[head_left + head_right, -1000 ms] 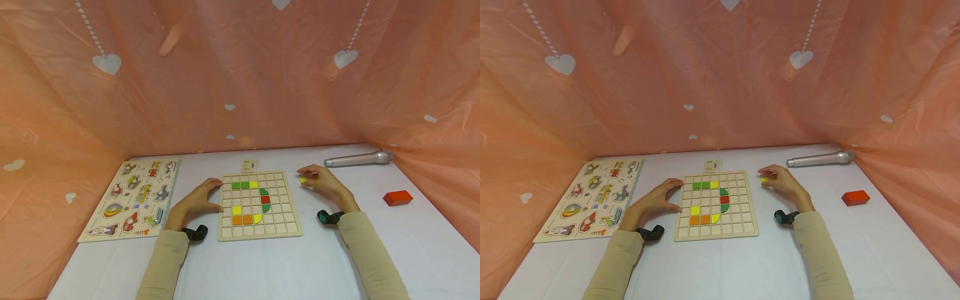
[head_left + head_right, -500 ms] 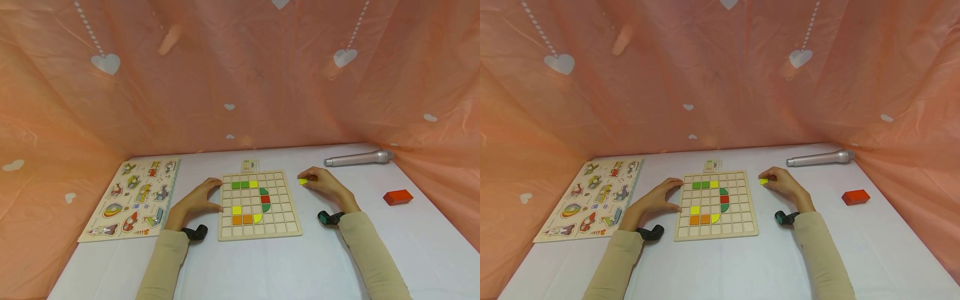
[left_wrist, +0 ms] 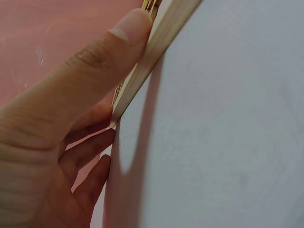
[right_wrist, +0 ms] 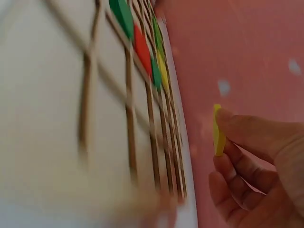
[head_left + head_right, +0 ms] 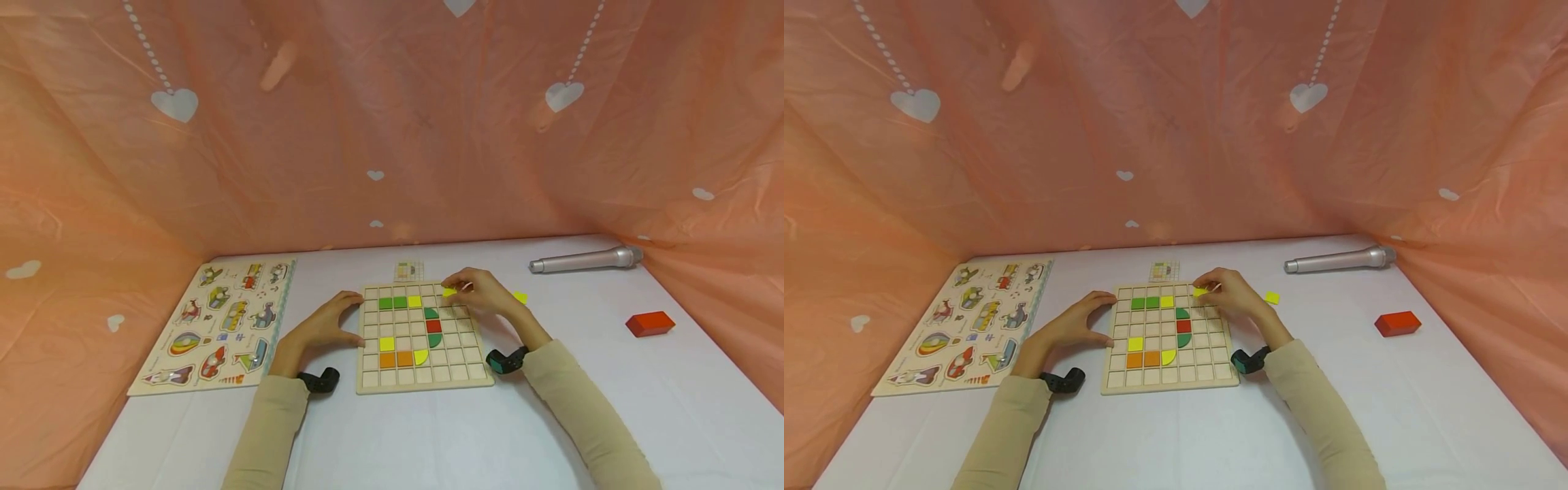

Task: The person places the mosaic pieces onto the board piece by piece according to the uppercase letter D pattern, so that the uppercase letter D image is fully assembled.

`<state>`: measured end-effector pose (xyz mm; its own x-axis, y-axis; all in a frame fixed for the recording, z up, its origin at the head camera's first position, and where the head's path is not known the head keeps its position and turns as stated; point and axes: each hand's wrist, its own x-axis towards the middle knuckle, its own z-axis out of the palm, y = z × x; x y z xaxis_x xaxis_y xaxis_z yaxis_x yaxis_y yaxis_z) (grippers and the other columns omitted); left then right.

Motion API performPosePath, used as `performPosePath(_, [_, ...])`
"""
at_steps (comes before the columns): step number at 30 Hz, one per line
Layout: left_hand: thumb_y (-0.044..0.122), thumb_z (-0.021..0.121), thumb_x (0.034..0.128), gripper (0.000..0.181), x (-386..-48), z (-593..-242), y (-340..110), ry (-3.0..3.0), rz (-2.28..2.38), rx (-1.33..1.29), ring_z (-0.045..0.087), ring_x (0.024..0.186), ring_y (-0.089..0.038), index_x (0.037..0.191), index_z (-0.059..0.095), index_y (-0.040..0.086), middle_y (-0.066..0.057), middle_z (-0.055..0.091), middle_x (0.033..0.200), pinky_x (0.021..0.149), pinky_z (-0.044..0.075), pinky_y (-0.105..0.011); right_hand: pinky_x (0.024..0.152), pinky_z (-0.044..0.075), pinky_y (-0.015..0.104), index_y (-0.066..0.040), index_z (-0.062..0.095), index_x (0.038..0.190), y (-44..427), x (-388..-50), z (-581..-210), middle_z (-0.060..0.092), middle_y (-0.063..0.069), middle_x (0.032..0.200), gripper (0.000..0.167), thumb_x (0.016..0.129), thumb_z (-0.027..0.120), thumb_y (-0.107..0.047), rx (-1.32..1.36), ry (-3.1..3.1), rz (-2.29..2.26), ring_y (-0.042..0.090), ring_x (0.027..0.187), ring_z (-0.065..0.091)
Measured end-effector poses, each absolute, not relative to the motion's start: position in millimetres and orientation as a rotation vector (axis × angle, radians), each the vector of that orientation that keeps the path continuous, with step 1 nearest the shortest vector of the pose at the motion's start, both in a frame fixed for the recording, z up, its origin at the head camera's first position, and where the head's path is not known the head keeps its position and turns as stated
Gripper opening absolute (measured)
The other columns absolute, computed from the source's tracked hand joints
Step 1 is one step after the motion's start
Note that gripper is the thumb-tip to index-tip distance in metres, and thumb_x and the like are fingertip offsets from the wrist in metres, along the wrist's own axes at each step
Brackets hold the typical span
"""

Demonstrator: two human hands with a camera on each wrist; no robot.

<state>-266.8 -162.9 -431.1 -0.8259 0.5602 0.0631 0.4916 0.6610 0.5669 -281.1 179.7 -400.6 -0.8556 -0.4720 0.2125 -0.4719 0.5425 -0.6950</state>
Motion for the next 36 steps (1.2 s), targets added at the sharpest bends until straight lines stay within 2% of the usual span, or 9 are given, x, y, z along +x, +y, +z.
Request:
performPosePath(8, [0.034, 0.084, 0.0656, 0.088, -266.3, -430.4, -162.5, 2.766, 0.877, 0.929, 0.035, 0.131, -0.033, 0.134, 0.044, -0.003, -0.018, 0.040, 0.138, 0.111, 0.028, -0.046, 0.077, 0.054, 0.028, 0.003, 0.065, 0.110, 120.1, -268.5, -409.5, 0.063, 0.012, 0.103, 0.027, 0.084, 0.067, -0.004, -1.024, 2.626, -1.239, 0.021, 0.090, 0.058])
performPosePath(15, [0.036, 0.084, 0.0661, 0.088, -266.1, -430.3, -163.0, 2.759, 0.896, 0.919, 0.036, 0.130, -0.033, 0.135, 0.044, -0.002, -0.017, 0.040, 0.138, 0.111, 0.028, -0.046, 0.075, 0.052, 0.022, -0.001, 0.066, 0.108, 87.7, -259.0, -417.8, 0.064, 0.008, 0.102, 0.025, 0.083, 0.069, -0.006, -1.146, 2.589, -1.190, 0.018, 0.088, 0.059])
performPosePath(25, [0.035, 0.084, 0.0661, 0.088, -266.2, -431.2, -165.0, 2.759, 0.904, 0.939, 0.036, 0.130, -0.034, 0.134, 0.044, -0.003, -0.018, 0.041, 0.137, 0.110, 0.029, -0.047, 0.078, 0.052, 0.018, -0.008, 0.070, 0.093, 77.5, -259.0, -433.2, 0.065, 0.001, 0.093, 0.013, 0.080, 0.073, -0.008, -1.173, 2.591, -1.184, 0.012, 0.088, 0.061])
performPosePath(36, [0.035, 0.084, 0.0665, 0.087, -266.3, -431.1, -165.6, 2.751, 0.909, 0.944, 0.036, 0.130, -0.034, 0.134, 0.044, -0.003, -0.018, 0.041, 0.137, 0.111, 0.028, -0.047, 0.081, 0.051, 0.023, -0.010, 0.074, 0.085, 76.6, -260.8, -434.6, 0.068, -0.002, 0.090, 0.005, 0.081, 0.072, -0.010, -1.218, 2.598, -1.233, 0.012, 0.090, 0.061])
